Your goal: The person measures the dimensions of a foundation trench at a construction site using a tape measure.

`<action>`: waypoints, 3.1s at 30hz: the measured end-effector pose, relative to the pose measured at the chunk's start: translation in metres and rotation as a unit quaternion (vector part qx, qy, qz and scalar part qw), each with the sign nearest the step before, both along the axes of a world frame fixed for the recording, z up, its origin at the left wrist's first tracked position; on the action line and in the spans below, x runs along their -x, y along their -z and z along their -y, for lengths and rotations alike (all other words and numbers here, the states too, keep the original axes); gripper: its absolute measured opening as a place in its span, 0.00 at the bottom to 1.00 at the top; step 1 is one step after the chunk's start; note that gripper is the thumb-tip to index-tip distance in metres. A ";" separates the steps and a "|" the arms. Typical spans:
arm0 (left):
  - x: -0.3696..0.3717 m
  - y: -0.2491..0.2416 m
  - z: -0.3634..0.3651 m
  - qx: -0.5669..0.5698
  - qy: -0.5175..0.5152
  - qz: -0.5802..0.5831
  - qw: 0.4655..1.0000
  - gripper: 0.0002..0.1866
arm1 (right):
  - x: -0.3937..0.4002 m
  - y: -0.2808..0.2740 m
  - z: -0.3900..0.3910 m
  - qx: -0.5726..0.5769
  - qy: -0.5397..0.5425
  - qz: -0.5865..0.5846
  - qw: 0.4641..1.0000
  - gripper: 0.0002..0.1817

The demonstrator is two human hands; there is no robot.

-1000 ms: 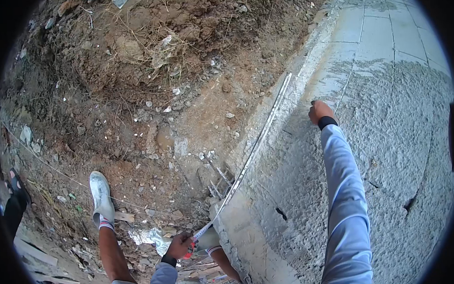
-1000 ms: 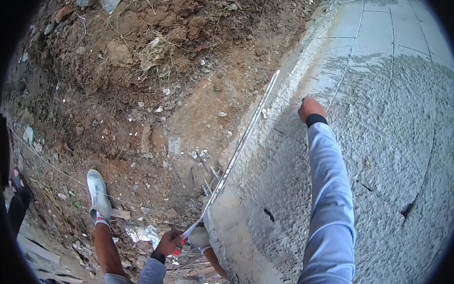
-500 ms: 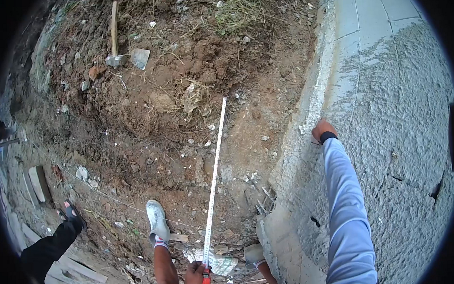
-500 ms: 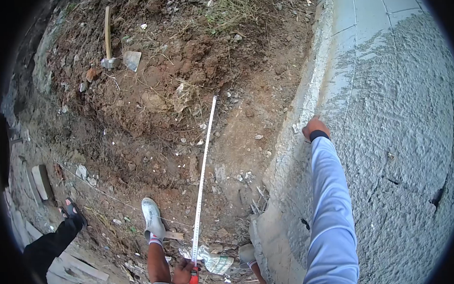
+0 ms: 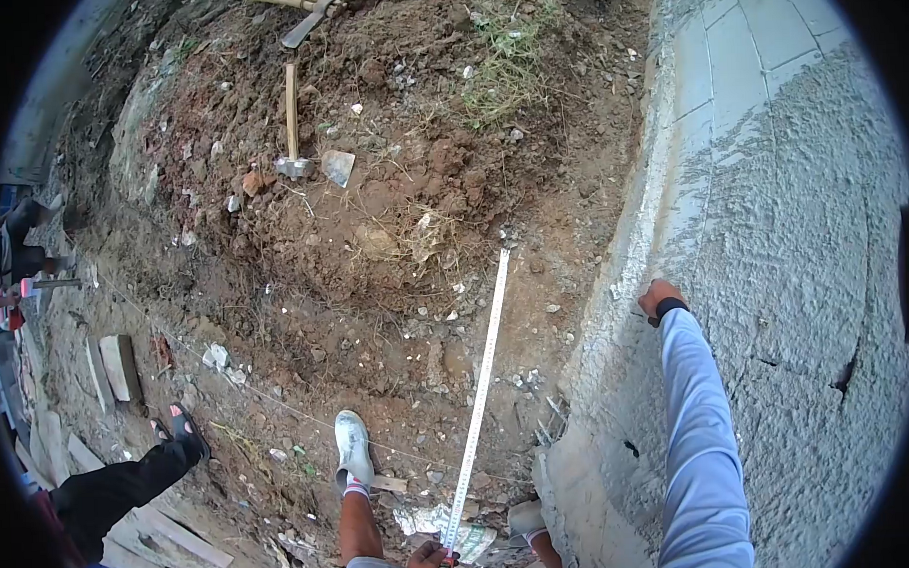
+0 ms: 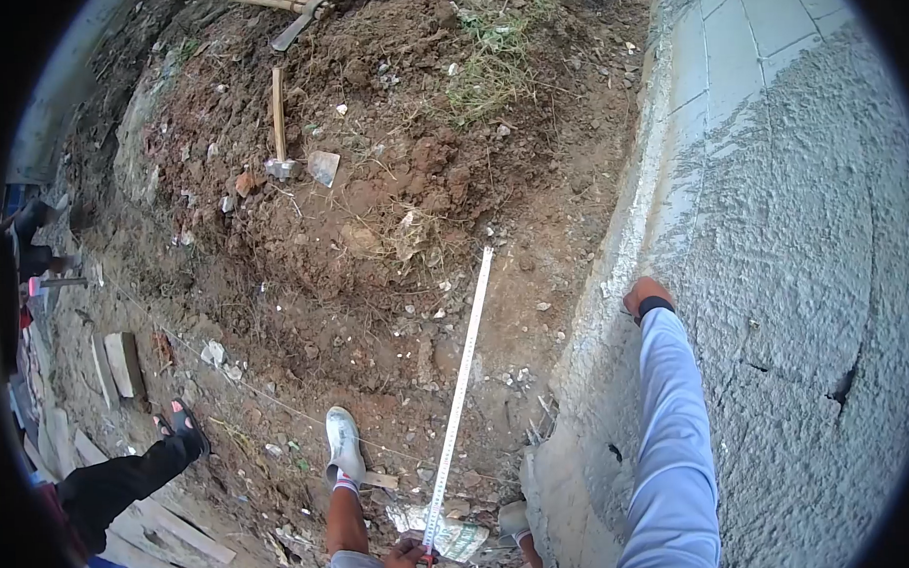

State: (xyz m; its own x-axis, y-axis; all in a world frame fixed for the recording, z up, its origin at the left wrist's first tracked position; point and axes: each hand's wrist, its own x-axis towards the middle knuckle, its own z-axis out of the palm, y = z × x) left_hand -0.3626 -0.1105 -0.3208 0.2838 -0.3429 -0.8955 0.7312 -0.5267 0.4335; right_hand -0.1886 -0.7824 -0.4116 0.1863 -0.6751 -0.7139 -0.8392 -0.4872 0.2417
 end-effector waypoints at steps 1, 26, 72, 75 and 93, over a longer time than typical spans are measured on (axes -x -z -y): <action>0.009 0.005 -0.010 -0.004 -0.103 -0.078 0.992 0.19 | 0.003 0.002 -0.002 -0.006 -0.004 -0.021 1.000 0.19; -0.045 -0.032 -0.018 0.015 -0.196 -0.144 0.970 0.11 | -0.020 0.002 -0.055 -0.088 0.063 0.149 0.983 0.34; -0.197 -0.096 -0.171 -0.070 -0.522 -0.093 0.845 0.08 | -0.271 0.030 -0.649 -0.395 -0.152 0.036 0.905 0.45; -0.198 -0.096 -0.171 -0.058 -0.505 -0.073 0.858 0.09 | -0.263 0.040 -0.651 -0.407 -0.157 0.064 0.898 0.46; -0.227 -0.087 -0.210 0.020 -0.400 -0.232 0.887 0.12 | -0.228 -0.001 -0.575 -0.381 0.013 0.126 0.916 0.52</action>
State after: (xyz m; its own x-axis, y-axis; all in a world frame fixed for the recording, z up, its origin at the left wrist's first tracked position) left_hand -0.1357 0.0992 -0.2342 0.0550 -0.2311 -0.9714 0.9683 0.2497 -0.0046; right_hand 0.0396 -0.2075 -0.4108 0.4005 -0.0063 -0.9163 -0.8358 -0.4124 -0.3624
